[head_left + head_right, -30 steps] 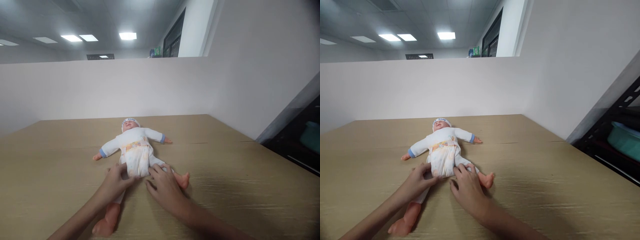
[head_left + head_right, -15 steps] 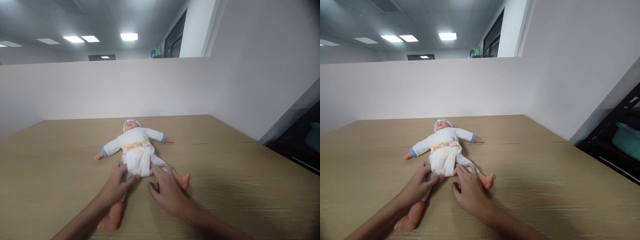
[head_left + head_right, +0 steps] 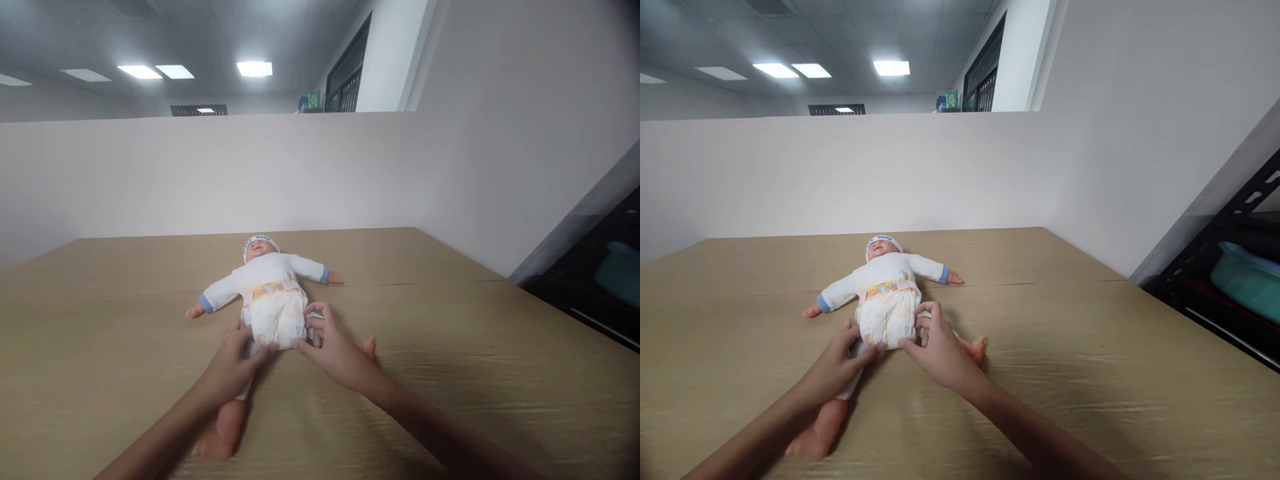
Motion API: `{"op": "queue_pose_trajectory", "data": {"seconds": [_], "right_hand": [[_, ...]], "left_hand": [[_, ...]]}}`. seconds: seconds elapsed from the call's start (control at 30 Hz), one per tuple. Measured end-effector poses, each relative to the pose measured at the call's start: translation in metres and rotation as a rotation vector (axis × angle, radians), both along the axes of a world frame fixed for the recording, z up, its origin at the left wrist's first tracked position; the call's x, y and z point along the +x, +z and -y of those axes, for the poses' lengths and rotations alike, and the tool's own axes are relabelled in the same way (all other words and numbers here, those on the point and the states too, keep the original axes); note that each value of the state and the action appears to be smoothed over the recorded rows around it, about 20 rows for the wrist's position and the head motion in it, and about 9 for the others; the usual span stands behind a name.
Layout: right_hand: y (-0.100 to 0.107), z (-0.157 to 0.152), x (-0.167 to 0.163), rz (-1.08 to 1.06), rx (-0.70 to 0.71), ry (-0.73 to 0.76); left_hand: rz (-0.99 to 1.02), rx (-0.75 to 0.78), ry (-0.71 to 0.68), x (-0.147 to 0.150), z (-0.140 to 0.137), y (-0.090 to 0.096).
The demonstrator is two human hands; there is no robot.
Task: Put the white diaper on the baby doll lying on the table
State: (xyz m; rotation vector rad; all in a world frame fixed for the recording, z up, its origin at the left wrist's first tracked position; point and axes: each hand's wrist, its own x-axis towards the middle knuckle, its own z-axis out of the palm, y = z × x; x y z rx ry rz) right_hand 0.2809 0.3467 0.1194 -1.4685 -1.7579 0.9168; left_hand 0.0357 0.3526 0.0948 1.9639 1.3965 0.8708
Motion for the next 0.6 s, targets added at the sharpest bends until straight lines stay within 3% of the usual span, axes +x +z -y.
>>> {"op": "queue_pose_trajectory", "data": {"seconds": [0.17,0.37,0.5,0.6], "right_hand": [[0.007,0.010,-0.006,0.181,0.035,-0.212],[0.015,0.005,-0.003,0.262,0.105,-0.053],[0.013,0.002,-0.002,0.266,0.101,-0.039],[0.009,0.003,-0.002,0.362,0.178,0.009]], "left_hand": [[-0.025,-0.001,0.042,0.002,0.005,0.002],[-0.003,0.007,0.033,0.003,0.005,0.003],[0.009,-0.007,0.035,0.003,0.005,0.002],[0.011,0.009,0.036,0.002,0.005,0.002]]}}
